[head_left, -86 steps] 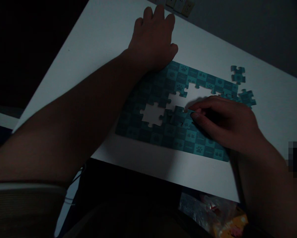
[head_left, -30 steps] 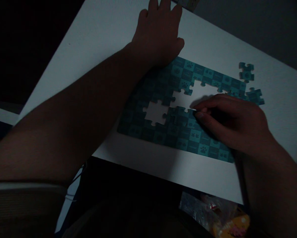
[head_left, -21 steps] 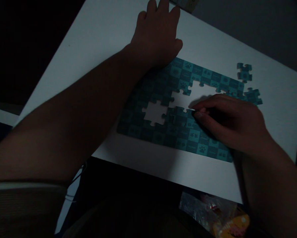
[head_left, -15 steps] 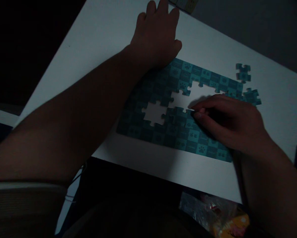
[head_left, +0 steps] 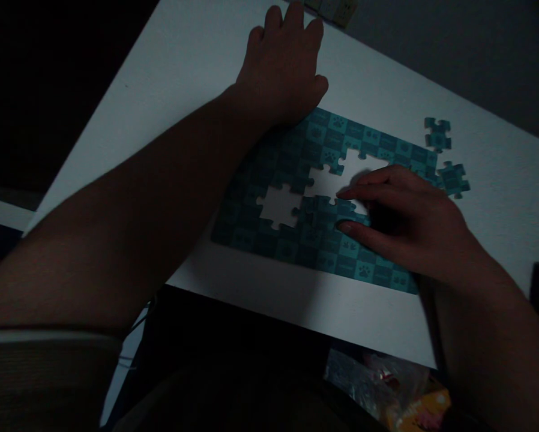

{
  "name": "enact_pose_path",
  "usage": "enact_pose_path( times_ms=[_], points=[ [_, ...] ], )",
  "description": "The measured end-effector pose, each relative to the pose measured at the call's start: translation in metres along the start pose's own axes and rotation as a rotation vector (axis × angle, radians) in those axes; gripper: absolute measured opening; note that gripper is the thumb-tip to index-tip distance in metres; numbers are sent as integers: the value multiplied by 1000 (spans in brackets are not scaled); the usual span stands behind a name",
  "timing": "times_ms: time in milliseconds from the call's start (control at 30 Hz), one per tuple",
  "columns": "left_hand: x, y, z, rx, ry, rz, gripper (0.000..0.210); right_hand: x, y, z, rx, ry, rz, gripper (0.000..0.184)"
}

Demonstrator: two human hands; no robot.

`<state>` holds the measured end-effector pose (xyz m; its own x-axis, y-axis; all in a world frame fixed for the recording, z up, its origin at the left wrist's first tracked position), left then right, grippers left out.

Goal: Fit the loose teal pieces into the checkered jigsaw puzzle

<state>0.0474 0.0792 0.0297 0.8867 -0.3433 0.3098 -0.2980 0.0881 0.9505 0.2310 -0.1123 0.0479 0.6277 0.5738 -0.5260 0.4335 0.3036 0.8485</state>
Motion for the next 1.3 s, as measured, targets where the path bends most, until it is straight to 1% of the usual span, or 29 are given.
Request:
enact_pose_path(
  times_ms=[100,200,300,367,433,500,600,700,800,933,1033,1200,1300],
  points=[
    [0,0,1,4,-4,0,59,0,0,-1,-11,-5,-9,42],
    [0,0,0,0,-9,2,55,-1,1,-2,-21,1,-25,39],
    [0,-1,-2,3,-10,-4,53,2,2,-1,-13,-36,-46,35],
    [-1,-3,-5,-7,1,-22,55,8,3,1,32,-87,-86,31],
    [-2,-5,-7,-28,14,-41,56,15,5,5,102,-134,-156,28],
    [-2,-6,-8,-39,22,-49,53,21,7,8,167,-171,-223,27],
    [0,-4,-6,-34,21,-44,51,28,8,10,227,-205,-283,27],
    [0,-4,-5,-36,24,-40,54,28,10,11,255,-198,-286,27],
    [0,-4,-6,-37,24,-32,60,27,12,10,254,-179,-266,27],
    [0,-4,-5,-44,28,-38,57,25,13,9,260,-173,-243,25],
    [0,-3,-5,-40,21,-38,54,23,15,10,310,-173,-226,22],
    [-2,-2,-6,-27,13,-49,54,24,20,14,411,-169,-232,26],
    [-1,-2,-4,-35,20,-43,55,25,20,15,408,-170,-217,28]
  ],
)
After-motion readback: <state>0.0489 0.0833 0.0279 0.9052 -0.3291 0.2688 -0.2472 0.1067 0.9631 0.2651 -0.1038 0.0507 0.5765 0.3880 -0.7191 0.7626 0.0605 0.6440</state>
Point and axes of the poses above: each hand's wrist, its own z-axis away from the middle knuckle, its own y-axis out of the back of the hand, x = y × z, the point moved 10 cm from there along -z, towards the middle knuckle, and after that the axes turned 9 degrees about -x, right-handed, at the moved point
